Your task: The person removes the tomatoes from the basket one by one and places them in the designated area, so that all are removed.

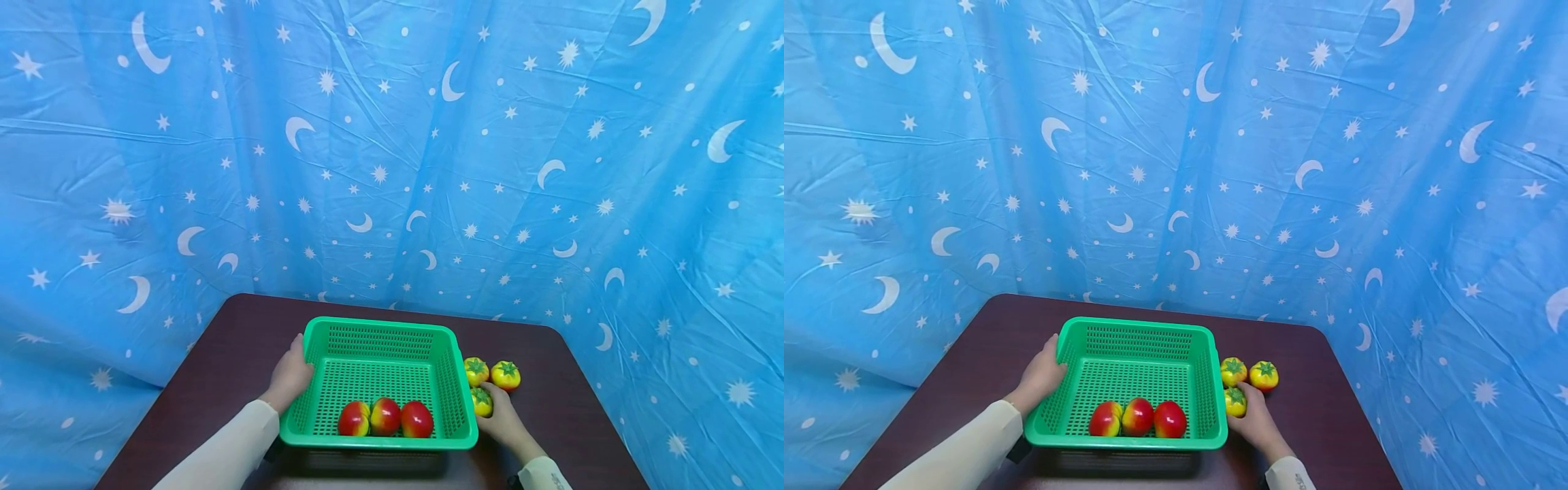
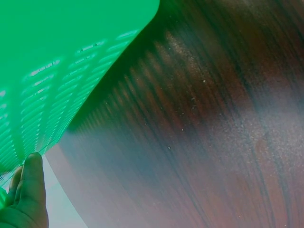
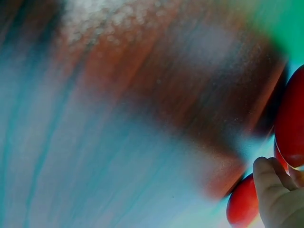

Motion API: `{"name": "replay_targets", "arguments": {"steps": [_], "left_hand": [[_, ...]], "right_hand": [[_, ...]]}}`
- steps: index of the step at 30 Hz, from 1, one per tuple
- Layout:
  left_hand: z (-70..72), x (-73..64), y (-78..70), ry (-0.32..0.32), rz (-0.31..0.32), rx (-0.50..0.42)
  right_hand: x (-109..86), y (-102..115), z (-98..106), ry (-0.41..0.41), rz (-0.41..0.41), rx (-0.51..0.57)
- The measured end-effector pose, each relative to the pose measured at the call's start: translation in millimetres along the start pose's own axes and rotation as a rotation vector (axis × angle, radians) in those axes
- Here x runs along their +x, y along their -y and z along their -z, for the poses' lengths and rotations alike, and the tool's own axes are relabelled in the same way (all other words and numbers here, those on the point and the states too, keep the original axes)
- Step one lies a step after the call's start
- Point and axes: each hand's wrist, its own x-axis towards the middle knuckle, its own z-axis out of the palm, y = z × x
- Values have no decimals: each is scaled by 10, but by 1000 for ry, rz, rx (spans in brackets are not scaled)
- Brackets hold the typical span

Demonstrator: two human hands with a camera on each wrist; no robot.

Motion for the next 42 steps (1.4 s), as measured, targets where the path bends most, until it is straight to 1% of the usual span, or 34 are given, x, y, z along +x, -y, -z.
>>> {"name": "replay_targets", "arguments": {"steps": [5,13,17,22,25,29,31,33,35,40,42], "left_hand": [[-4,2,1,1,-1,-5],[-8,16,11,0,0,-2],[-12,28,19,1,-1,-7],[-23,38,29,3,-8,0],[-22,38,20,7,-5,-7],[-11,36,2,6,-7,-5],[-1,29,-4,6,-9,2],[9,19,-7,4,-12,11],[15,12,-8,6,-11,15],[9,6,-1,13,-10,12],[4,5,6,15,-10,7]], "right_hand": [[-1,1,1,9,0,-1],[7,14,15,-6,-18,2],[14,16,34,-8,-29,-17],[2,30,100,-16,-27,-49],[-2,61,171,-26,-6,-49],[14,139,293,-37,2,-48],[42,189,349,-37,-11,-54],[79,253,398,-26,-33,-38],[123,313,434,-19,-39,-37],[226,463,488,-20,-18,-53],[254,522,503,-15,-7,-44]]}}
